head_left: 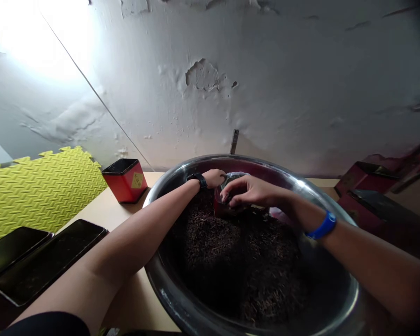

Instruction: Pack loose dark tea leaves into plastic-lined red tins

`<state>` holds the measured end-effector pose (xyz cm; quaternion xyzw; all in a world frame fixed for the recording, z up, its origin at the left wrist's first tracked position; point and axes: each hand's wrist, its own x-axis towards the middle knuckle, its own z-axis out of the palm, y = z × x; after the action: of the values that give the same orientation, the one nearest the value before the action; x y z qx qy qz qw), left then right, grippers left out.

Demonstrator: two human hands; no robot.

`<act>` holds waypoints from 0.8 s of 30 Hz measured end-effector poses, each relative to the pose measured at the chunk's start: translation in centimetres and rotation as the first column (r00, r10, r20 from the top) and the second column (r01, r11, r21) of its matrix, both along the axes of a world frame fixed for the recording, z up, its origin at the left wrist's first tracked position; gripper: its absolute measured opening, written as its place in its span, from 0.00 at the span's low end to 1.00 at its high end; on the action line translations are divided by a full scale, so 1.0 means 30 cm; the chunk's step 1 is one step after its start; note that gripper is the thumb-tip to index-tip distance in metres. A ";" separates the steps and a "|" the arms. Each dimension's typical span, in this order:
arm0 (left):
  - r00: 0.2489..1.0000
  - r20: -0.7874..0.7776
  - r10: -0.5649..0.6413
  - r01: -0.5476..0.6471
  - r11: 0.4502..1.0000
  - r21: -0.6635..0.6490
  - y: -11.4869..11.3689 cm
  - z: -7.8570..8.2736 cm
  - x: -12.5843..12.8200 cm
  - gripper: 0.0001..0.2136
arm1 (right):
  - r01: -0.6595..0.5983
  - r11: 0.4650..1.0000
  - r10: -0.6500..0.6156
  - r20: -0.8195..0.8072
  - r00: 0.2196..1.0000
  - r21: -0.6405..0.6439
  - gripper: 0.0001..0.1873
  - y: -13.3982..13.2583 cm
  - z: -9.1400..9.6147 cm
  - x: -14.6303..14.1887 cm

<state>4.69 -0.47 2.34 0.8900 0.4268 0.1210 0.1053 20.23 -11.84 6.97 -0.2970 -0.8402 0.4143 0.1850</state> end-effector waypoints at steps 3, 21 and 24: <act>1.000 0.007 0.003 -0.003 1.000 -0.001 0.004 -0.003 -0.003 0.15 | 0.203 0.978 -0.190 -0.186 0.964 0.050 0.14 0.052 -0.007 0.045; 1.000 -0.007 0.003 -0.003 1.000 0.018 0.006 -0.006 -0.004 0.15 | -0.246 0.941 0.085 0.541 0.837 0.232 0.36 0.023 -0.254 -0.067; 1.000 0.020 0.004 -0.005 1.000 0.010 0.011 -0.013 -0.007 0.15 | -0.250 0.960 0.101 0.674 0.731 0.127 0.58 0.021 -0.372 -0.111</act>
<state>4.47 -0.12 1.96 0.8883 0.4271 0.1322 0.1048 16.90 -11.22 -4.20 -0.3219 -0.9140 0.2072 -0.1345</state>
